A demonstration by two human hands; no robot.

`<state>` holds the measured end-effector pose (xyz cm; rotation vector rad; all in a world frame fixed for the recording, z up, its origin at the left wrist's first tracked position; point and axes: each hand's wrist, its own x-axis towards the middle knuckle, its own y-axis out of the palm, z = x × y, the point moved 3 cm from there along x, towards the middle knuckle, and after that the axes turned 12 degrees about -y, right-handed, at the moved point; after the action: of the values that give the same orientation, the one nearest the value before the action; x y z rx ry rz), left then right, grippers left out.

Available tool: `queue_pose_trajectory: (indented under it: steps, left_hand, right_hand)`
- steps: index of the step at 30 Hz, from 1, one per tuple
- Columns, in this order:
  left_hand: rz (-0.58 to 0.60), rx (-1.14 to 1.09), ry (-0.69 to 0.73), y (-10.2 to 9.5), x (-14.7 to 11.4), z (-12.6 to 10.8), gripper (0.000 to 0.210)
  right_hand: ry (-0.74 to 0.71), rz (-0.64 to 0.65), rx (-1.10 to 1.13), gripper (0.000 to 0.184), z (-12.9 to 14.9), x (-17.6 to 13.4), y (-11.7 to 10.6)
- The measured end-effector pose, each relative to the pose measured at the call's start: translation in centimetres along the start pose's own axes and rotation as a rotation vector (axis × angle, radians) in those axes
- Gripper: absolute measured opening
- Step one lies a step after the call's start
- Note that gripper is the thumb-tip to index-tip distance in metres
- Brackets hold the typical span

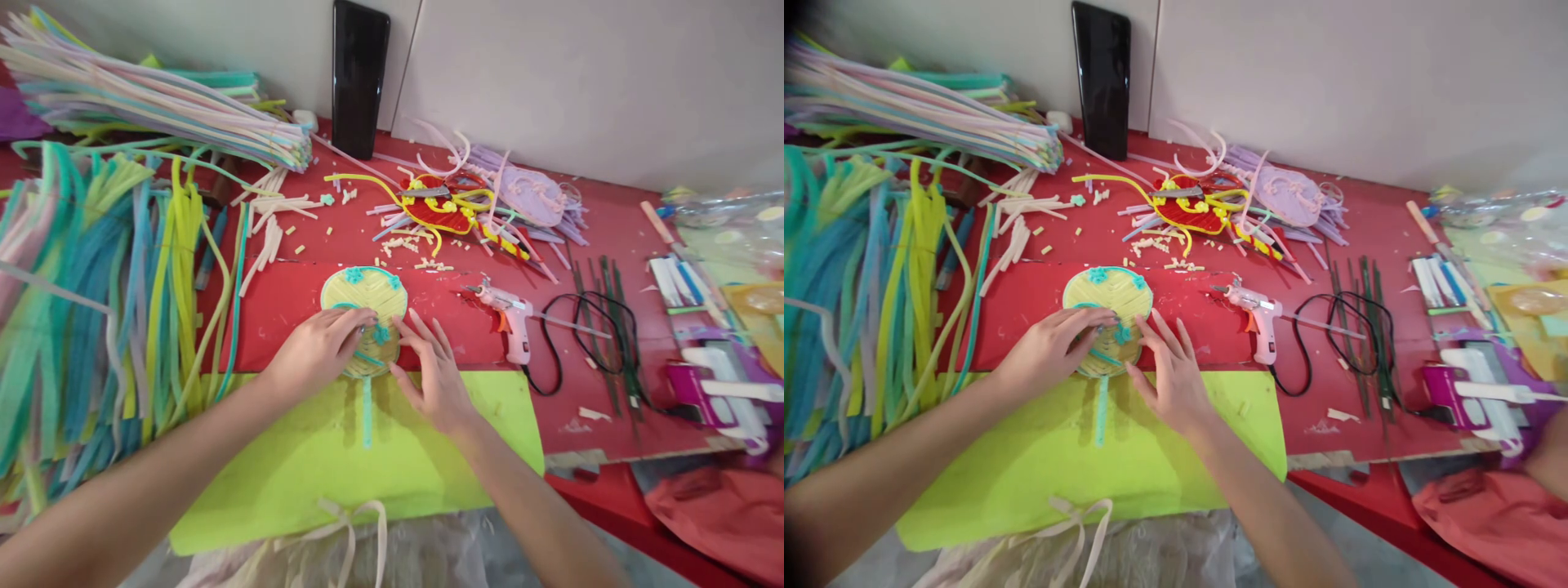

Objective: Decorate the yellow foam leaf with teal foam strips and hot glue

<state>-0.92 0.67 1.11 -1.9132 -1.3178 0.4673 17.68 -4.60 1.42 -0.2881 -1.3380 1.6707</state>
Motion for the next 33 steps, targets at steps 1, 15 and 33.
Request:
queue_pose_trajectory:
  steps: [1,15,33]
  left_hand:
    - [-0.002,0.004,0.002,0.0,0.0,0.0,0.027]
    - [-0.015,0.017,0.002,0.2,-0.2,0.2,0.027]
    - [-0.033,0.017,0.041,0.0,0.0,-0.1,0.027]
  right_hand:
    - [0.009,-0.013,-0.020,0.026,-0.2,-0.1,-0.1]
    - [0.109,0.024,-0.038,0.031,-0.6,-3.6,-1.1]
    - [-0.220,0.147,-0.182,0.051,0.9,0.1,-1.1]
